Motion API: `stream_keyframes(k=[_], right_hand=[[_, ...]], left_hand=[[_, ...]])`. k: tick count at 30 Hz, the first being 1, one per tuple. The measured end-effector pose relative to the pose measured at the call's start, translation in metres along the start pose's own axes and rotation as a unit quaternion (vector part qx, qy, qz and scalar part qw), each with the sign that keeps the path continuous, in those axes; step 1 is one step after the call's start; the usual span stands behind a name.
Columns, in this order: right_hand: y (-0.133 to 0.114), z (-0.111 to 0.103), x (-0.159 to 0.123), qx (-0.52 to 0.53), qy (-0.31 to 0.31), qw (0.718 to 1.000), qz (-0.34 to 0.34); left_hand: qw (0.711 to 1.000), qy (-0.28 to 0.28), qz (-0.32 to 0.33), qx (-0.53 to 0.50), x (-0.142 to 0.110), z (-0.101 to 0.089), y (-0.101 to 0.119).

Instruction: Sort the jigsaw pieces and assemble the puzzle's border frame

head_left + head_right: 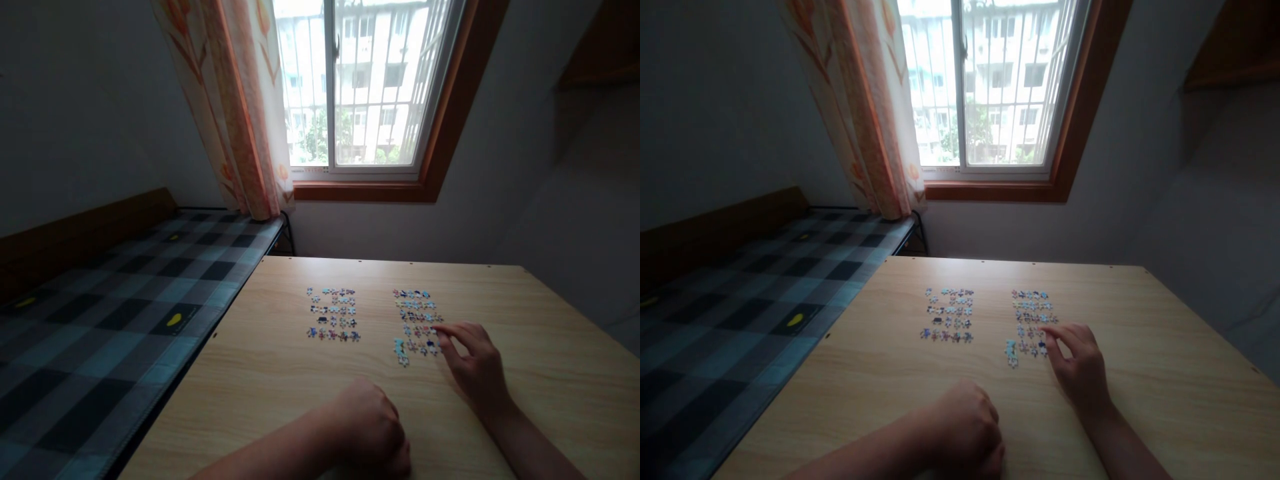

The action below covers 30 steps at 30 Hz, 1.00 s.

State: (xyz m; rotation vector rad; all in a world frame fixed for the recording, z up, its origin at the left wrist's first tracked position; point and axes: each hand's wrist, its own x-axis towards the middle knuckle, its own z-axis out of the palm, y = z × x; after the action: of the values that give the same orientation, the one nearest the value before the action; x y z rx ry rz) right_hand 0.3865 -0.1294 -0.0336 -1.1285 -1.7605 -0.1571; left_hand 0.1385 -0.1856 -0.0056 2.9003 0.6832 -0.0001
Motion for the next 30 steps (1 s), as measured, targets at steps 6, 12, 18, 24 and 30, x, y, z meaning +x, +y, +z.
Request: stream_keyframes(k=[6, 12, 18, 24, 30], right_hand=[[-0.0038, -0.0015, 0.0019, 0.001, 0.005, 1.000, -0.003], [-0.0034, -0.0012, 0.0010, 0.002, 0.003, 1.000, 0.000], [-0.0040, -0.0019, 0.0014, 0.004, -0.004, 1.000, 0.020], [-0.0052, -0.0013, 0.0020, 0.009, 0.001, 1.000, 0.020], [-0.0057, -0.0017, 0.0026, 0.008, 0.000, 1.000, 0.006]], left_hand=[[1.000, -0.025, 0.008, -0.004, -0.0003, -0.0021, -0.0024], [1.000, 0.002, 0.007, -0.009, -0.0018, 0.0014, -0.0030], [1.000, -0.003, 0.004, -0.012, -0.0003, 0.0003, -0.0021], [1.000, 0.003, -0.001, -0.016, -0.0006, -0.0007, -0.0019], [1.000, 0.002, 0.001, -0.013, 0.0008, 0.0026, -0.0020]])
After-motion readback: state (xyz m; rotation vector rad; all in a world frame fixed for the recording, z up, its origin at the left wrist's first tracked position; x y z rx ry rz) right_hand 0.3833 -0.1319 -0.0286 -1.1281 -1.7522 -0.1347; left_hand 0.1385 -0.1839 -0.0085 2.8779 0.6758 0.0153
